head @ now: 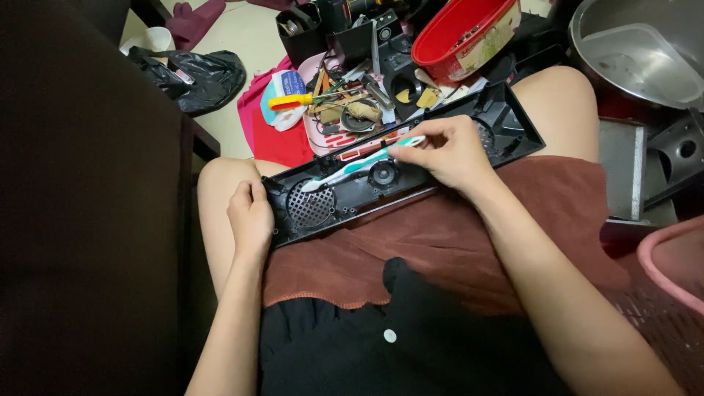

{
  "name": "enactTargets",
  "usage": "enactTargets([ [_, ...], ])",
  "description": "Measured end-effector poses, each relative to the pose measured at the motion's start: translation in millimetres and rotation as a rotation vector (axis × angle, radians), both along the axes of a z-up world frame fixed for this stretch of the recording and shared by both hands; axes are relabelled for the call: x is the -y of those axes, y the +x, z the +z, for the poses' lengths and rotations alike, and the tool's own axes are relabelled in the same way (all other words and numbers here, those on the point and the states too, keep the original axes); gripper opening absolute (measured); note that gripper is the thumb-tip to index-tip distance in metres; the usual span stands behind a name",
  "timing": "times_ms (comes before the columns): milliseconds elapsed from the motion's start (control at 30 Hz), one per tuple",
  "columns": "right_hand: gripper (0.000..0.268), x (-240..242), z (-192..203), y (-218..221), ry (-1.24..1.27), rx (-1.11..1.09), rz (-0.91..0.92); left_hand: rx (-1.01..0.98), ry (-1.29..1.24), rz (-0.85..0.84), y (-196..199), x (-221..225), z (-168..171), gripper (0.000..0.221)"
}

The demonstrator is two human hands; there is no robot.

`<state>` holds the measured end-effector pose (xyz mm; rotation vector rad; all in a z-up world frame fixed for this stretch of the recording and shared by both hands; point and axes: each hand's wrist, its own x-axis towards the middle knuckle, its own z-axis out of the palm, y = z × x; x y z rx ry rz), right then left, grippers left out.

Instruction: Cleaning and maintaining an electronic housing using a screwdriver and a toothbrush to remove dust.

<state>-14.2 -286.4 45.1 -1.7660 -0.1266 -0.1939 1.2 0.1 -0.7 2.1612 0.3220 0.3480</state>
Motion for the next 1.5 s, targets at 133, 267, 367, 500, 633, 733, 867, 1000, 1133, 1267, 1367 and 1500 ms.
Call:
enactTargets([
  [133, 0.022, 4, -6, 1, -0.029, -0.053, 0.123, -0.003, 0.003, -0.001, -2, 2, 3, 0.028],
  [267, 0.017, 0, -2, 1, -0.008, -0.047, -0.007, -0.001, 0.0, 0.007, -2, 3, 3, 0.029],
  [367, 0.018, -1, 3, -2, -0.022, -0.046, 0.021, -0.011, 0.009, 0.012, -2, 0, -1, 0.028],
  [500, 0.018, 0, -1, 1, 0.019, -0.069, 0.045, 0.006, 0.014, 0.001, -4, -3, -2, 0.028],
  [633, 0.017, -3, 3, -10, -0.007, 0.029, 0.017, 0.043, 0.05, -0.023, 2, -15, -13, 0.025],
  [733, 0.019, 2, 15, -22, -0.037, -0.009, 0.059, 0.035, 0.025, -0.014, -2, -17, -14, 0.021],
  [867, 0.013, -2, 15, -24, -0.008, 0.015, -0.071, 0.035, -0.009, 0.001, -6, -11, -7, 0.019],
  [1000, 0.017, 0, 10, -14, 0.023, -0.023, 0.008, 0.034, -0.027, 0.007, 4, -9, -7, 0.018],
  [1133, 0.016, 2, 4, -4, 0.066, -0.092, 0.012, 0.037, -0.052, 0.035, 6, 2, -1, 0.019],
  [1267, 0.013, -3, 4, 3, 0.034, -0.101, -0.025, 0.0, -0.086, 0.032, 14, 5, 5, 0.019],
  [1367, 0.015, -1, -2, 11, -0.026, -0.142, 0.075, -0.026, -0.078, 0.028, 21, 4, 4, 0.019],
  [1500, 0.013, -6, 3, 16, -0.051, -0.135, 0.027, -0.001, -0.087, -0.003, 27, 3, 1, 0.02],
])
